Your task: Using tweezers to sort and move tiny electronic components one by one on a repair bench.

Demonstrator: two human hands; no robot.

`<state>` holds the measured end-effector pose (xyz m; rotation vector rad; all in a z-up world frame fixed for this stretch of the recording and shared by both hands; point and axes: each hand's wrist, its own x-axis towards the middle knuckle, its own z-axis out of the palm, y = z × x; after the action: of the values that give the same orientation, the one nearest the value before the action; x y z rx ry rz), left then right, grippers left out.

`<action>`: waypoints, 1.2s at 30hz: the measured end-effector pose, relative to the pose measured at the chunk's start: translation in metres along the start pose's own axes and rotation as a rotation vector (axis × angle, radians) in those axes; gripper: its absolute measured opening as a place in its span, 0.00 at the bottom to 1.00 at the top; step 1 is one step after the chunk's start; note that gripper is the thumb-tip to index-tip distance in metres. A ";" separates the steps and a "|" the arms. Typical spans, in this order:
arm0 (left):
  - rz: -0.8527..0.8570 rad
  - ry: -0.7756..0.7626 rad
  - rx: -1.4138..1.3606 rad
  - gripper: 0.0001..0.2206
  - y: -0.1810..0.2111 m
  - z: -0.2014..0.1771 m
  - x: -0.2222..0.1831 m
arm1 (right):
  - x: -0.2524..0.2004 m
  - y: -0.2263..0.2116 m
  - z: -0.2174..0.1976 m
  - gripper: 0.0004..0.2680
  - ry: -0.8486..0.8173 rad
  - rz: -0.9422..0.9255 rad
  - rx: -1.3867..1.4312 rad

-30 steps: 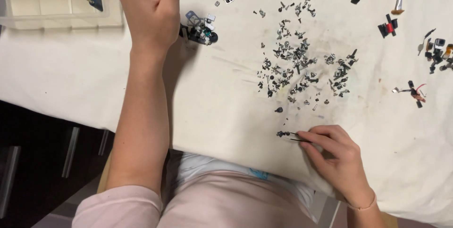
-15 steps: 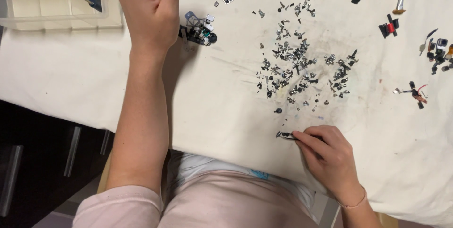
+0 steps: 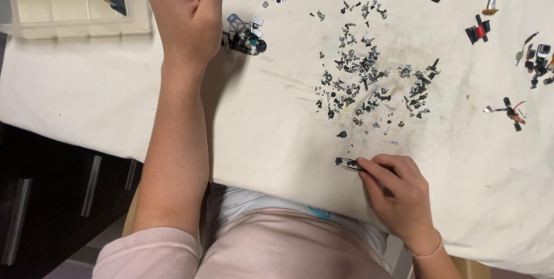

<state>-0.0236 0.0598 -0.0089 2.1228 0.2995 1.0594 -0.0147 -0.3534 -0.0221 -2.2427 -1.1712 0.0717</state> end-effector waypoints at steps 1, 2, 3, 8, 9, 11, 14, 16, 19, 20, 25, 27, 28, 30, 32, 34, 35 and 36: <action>0.001 0.001 0.000 0.19 0.000 0.000 0.000 | 0.001 0.000 0.000 0.07 0.001 -0.001 0.000; 0.002 0.002 0.004 0.18 0.000 0.000 0.000 | 0.002 0.000 0.000 0.07 0.004 -0.025 -0.022; 0.002 0.002 0.007 0.18 -0.001 0.000 0.000 | 0.003 -0.001 -0.001 0.07 0.007 -0.048 -0.045; -0.005 0.002 -0.010 0.18 0.000 0.000 0.000 | 0.006 0.000 -0.001 0.07 0.015 -0.099 -0.050; -0.002 0.003 -0.010 0.18 0.000 0.000 0.000 | 0.007 0.000 -0.001 0.08 0.016 -0.114 -0.044; -0.003 0.004 -0.007 0.17 0.000 0.000 0.000 | 0.005 0.003 0.002 0.08 0.013 -0.123 -0.045; -0.001 0.004 -0.006 0.17 -0.001 0.000 0.000 | 0.004 0.005 0.003 0.07 0.018 -0.132 -0.044; 0.003 0.005 -0.008 0.18 0.000 0.000 0.000 | 0.004 0.005 0.004 0.07 0.025 -0.135 -0.043; 0.008 0.004 -0.002 0.17 0.004 -0.001 0.001 | 0.005 0.005 0.002 0.07 0.017 -0.142 -0.043; -0.005 0.002 -0.005 0.18 0.004 -0.001 0.001 | 0.007 0.005 0.001 0.07 0.014 -0.142 -0.041; -0.012 -0.009 -0.014 0.20 0.011 -0.002 0.003 | 0.001 0.015 0.004 0.08 -0.009 -0.144 -0.053; -0.028 -0.010 -0.031 0.20 0.011 -0.001 0.003 | 0.000 0.016 0.004 0.07 -0.002 -0.162 -0.073; -0.027 -0.009 -0.031 0.20 0.011 -0.001 0.003 | 0.000 0.016 0.005 0.07 -0.001 -0.164 -0.074; -0.033 -0.012 -0.029 0.20 0.011 -0.001 0.003 | 0.001 0.015 0.006 0.07 0.014 -0.164 -0.061; -0.037 -0.011 -0.025 0.20 0.011 -0.001 0.002 | 0.001 0.014 0.006 0.07 0.017 -0.161 -0.054; -0.042 -0.009 -0.021 0.21 0.010 0.000 0.002 | 0.001 0.013 0.007 0.07 0.019 -0.157 -0.048; -0.045 -0.011 -0.022 0.21 0.010 0.000 0.002 | 0.001 0.012 0.007 0.06 0.026 -0.158 -0.036; -0.046 -0.013 -0.023 0.21 0.010 0.000 0.002 | 0.003 0.011 0.007 0.05 0.034 -0.160 -0.024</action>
<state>-0.0234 0.0540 -0.0004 2.0917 0.3274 1.0177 -0.0074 -0.3528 -0.0332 -2.1543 -1.3345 -0.0440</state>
